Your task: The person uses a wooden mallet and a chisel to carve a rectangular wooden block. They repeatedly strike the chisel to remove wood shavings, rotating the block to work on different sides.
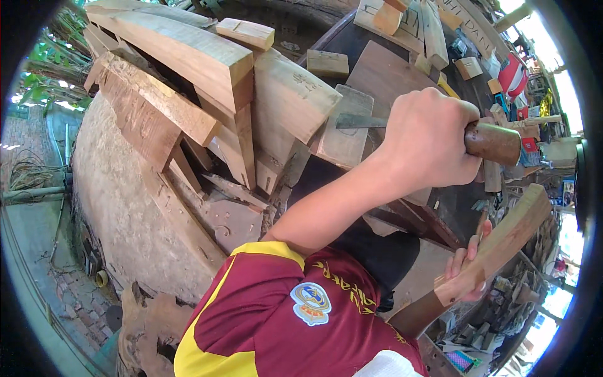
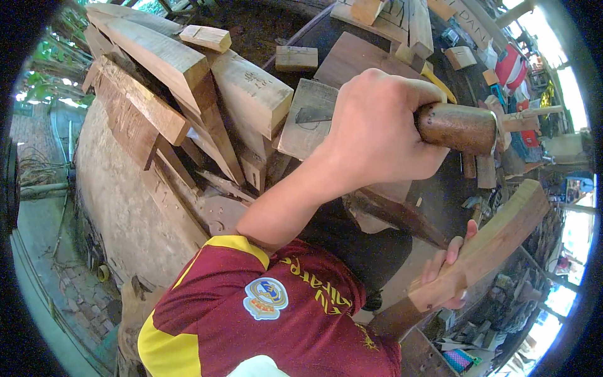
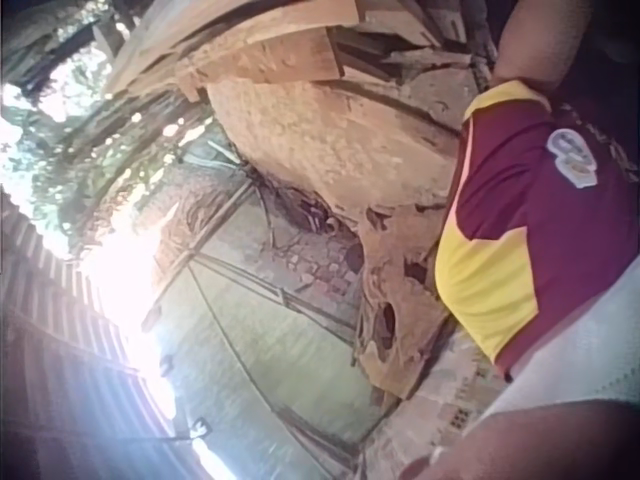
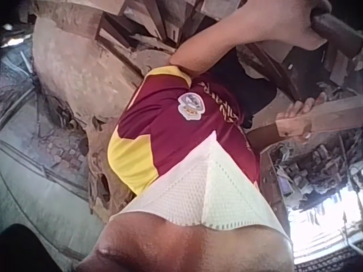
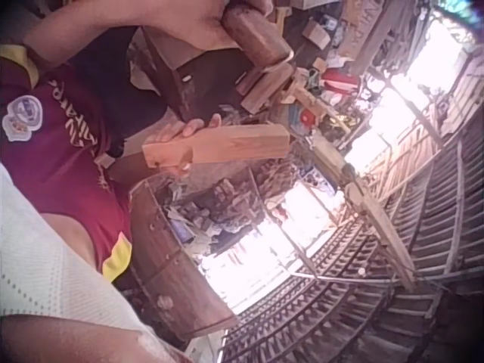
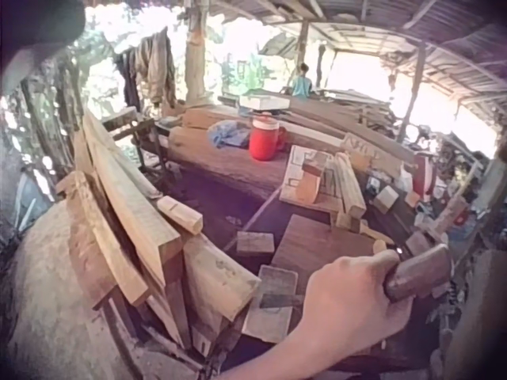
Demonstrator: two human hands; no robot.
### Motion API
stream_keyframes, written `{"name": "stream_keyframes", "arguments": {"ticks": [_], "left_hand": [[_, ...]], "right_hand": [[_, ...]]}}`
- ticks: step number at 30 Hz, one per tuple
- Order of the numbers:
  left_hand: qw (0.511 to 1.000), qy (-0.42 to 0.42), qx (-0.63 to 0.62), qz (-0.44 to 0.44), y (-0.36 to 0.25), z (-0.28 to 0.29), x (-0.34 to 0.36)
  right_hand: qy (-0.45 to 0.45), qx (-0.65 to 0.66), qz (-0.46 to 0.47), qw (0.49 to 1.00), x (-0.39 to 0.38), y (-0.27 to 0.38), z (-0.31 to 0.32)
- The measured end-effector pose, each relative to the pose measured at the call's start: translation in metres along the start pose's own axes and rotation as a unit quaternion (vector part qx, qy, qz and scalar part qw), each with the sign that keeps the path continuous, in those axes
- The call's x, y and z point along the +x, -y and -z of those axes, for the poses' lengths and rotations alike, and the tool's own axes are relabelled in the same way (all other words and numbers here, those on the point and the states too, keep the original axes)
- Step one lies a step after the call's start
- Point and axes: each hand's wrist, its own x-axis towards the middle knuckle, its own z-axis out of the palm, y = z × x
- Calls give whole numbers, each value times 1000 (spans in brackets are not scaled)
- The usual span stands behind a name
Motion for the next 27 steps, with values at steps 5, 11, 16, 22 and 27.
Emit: {"name": "stream_keyframes", "arguments": {"ticks": [5,11,16,22,27], "left_hand": [[1000,-1,0,-12,0,-2,1],[1000,15,-3,0,1,0,2],[1000,-7,1,-25,2,-1,2],[1000,7,8,-17,2,-1,2],[1000,1,11,-24,3,0,3]], "right_hand": [[-49,-95,37,994,-1,-8,-17],[-76,-155,54,983,-3,-13,-20],[-52,-159,44,985,-4,-14,-3],[-86,-190,61,976,-2,-18,-19],[-91,-190,61,976,-1,-21,-19]]}}
